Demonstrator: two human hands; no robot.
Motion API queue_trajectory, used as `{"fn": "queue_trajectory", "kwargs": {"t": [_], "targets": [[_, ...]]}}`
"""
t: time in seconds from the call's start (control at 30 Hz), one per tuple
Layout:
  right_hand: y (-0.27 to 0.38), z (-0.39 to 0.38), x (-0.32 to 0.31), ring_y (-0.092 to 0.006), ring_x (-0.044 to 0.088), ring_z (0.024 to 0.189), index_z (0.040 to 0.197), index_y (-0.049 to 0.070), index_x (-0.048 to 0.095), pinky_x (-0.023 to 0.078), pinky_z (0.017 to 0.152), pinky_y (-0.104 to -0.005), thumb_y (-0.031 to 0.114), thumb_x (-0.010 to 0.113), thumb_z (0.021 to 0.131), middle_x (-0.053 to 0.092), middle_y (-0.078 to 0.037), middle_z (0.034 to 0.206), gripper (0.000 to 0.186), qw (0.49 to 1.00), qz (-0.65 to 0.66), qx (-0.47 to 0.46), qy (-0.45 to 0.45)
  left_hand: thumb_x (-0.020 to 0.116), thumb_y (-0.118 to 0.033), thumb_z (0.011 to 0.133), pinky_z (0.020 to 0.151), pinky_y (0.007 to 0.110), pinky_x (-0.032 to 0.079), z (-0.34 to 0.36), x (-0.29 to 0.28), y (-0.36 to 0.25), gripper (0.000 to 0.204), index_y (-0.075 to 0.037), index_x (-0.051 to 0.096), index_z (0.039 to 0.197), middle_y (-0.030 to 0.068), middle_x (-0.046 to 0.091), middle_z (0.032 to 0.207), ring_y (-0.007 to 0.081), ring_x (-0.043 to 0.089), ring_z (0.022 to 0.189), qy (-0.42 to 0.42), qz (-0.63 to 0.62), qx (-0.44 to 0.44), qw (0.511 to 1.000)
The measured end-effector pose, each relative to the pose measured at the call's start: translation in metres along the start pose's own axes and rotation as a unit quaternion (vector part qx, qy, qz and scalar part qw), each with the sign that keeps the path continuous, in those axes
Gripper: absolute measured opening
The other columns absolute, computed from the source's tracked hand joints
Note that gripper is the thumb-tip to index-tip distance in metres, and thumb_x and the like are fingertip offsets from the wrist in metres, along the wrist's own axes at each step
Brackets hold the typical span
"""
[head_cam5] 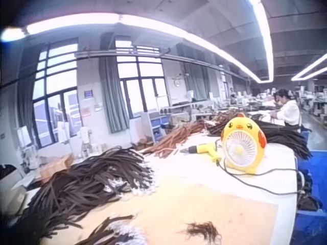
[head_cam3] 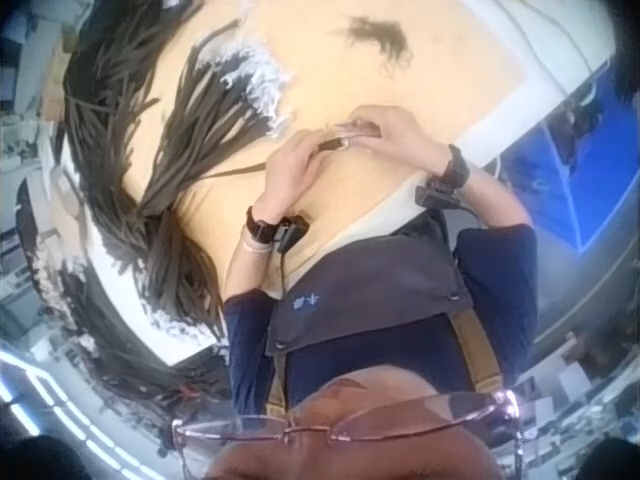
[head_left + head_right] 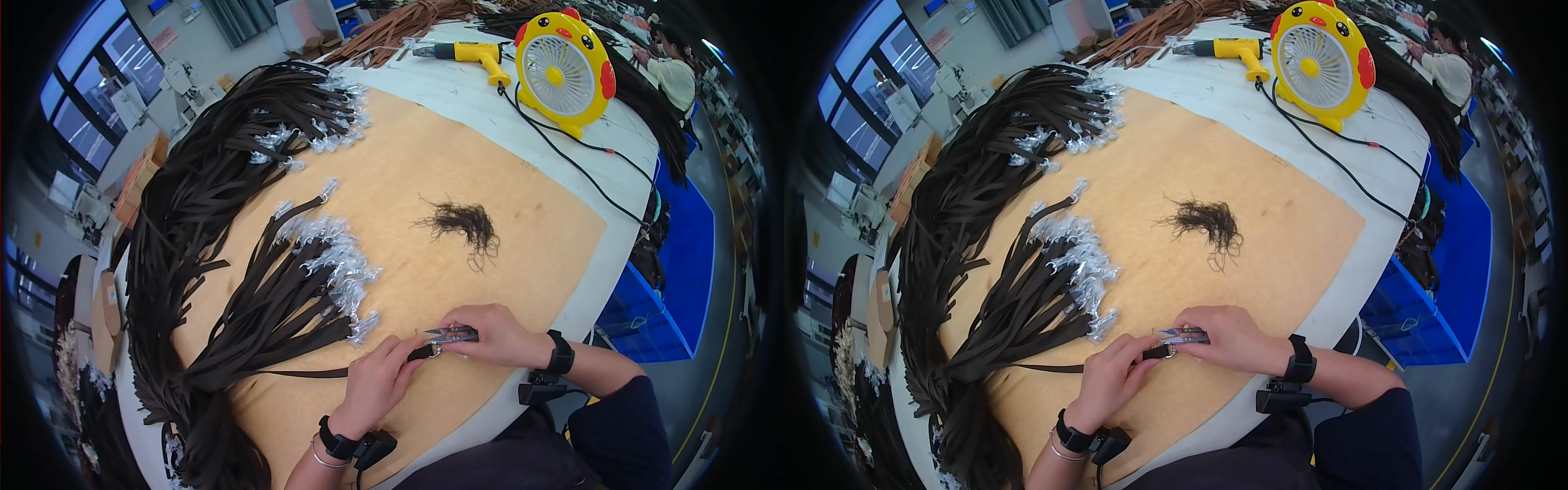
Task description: Trimming loose threads and applying finishing touches to black leather straps.
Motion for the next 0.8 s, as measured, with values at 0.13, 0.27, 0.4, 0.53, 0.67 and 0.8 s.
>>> {"fn": "queue_trajectory", "kwargs": {"t": [0.13, 0.27, 0.4, 0.53, 0.67, 0.8], "targets": [[0.001, 0.001, -0.002, -0.0281, 0.069, 0.079, 0.107, 0.011, 0.067, 0.053, 0.066, -0.0383, 0.032, 0.073, 0.089, 0.070, -0.008, 0.092, 0.028, 1.000, -0.014, -0.013, -0.012, 0.079, -0.012, 0.082, 0.055, 0.030, 0.050, 0.002, 0.009, 0.011, 0.025, -0.009, 0.069, 0.105, 0.0042, 0.063, 0.081, 0.0172, 0.064, 0.062, 0.027, -0.014, 0.024, 0.999], [0.015, 0.003, -0.007, -0.0279, 0.067, 0.077, 0.110, 0.012, 0.068, 0.053, 0.065, -0.0378, 0.034, 0.066, 0.095, 0.067, -0.007, 0.094, 0.028, 0.998, -0.046, -0.042, 0.009, 0.079, -0.012, 0.082, 0.055, 0.029, 0.051, 0.003, 0.008, 0.014, 0.022, -0.009, 0.068, 0.101, 0.0045, 0.063, 0.081, 0.0170, 0.064, 0.062, 0.021, -0.028, 0.016, 0.999], [0.028, 0.006, -0.008, -0.0226, 0.065, 0.067, 0.113, 0.012, 0.070, 0.050, 0.055, -0.0344, 0.032, 0.065, 0.096, 0.062, -0.003, 0.086, 0.026, 0.974, -0.152, -0.161, 0.036, 0.074, -0.012, 0.086, 0.057, 0.035, 0.052, 0.006, 0.007, 0.011, 0.017, -0.009, 0.065, 0.101, 0.0065, 0.064, 0.085, 0.0254, 0.066, 0.068, 0.042, -0.049, 0.003, 0.998], [0.029, 0.010, -0.001, -0.0263, 0.066, 0.072, 0.108, 0.013, 0.069, 0.052, 0.059, -0.0388, 0.037, 0.060, 0.098, 0.062, -0.006, 0.088, 0.028, 0.963, -0.189, -0.155, 0.110, 0.073, -0.010, 0.087, 0.057, 0.036, 0.052, 0.007, 0.009, 0.017, 0.015, -0.008, 0.065, 0.100, 0.0072, 0.064, 0.085, 0.0263, 0.066, 0.068, 0.064, -0.048, 0.003, 0.997], [0.030, 0.008, -0.002, -0.0204, 0.063, 0.064, 0.108, 0.015, 0.072, 0.049, 0.051, -0.0342, 0.032, 0.067, 0.094, 0.056, -0.002, 0.077, 0.022, 0.953, -0.208, -0.209, 0.065, 0.072, -0.010, 0.088, 0.058, 0.036, 0.052, 0.008, 0.011, 0.019, 0.015, -0.008, 0.064, 0.100, 0.0078, 0.064, 0.084, 0.0270, 0.066, 0.069, 0.076, -0.058, -0.004, 0.995], [0.027, 0.007, -0.004, -0.0258, 0.065, 0.068, 0.104, 0.013, 0.070, 0.051, 0.057, -0.0387, 0.035, 0.061, 0.098, 0.058, -0.006, 0.081, 0.024, 0.964, -0.165, -0.196, 0.074, 0.071, -0.009, 0.088, 0.058, 0.037, 0.052, 0.013, 0.005, 0.012, 0.015, -0.008, 0.063, 0.100, 0.0080, 0.064, 0.085, 0.0280, 0.066, 0.070, 0.064, -0.076, -0.026, 0.995]]}}
Point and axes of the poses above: each hand's wrist, its own z-axis towards the middle knuckle, its own x-axis out of the palm, y = z × x, the point moved 7 cm from there along z, towards the middle knuckle
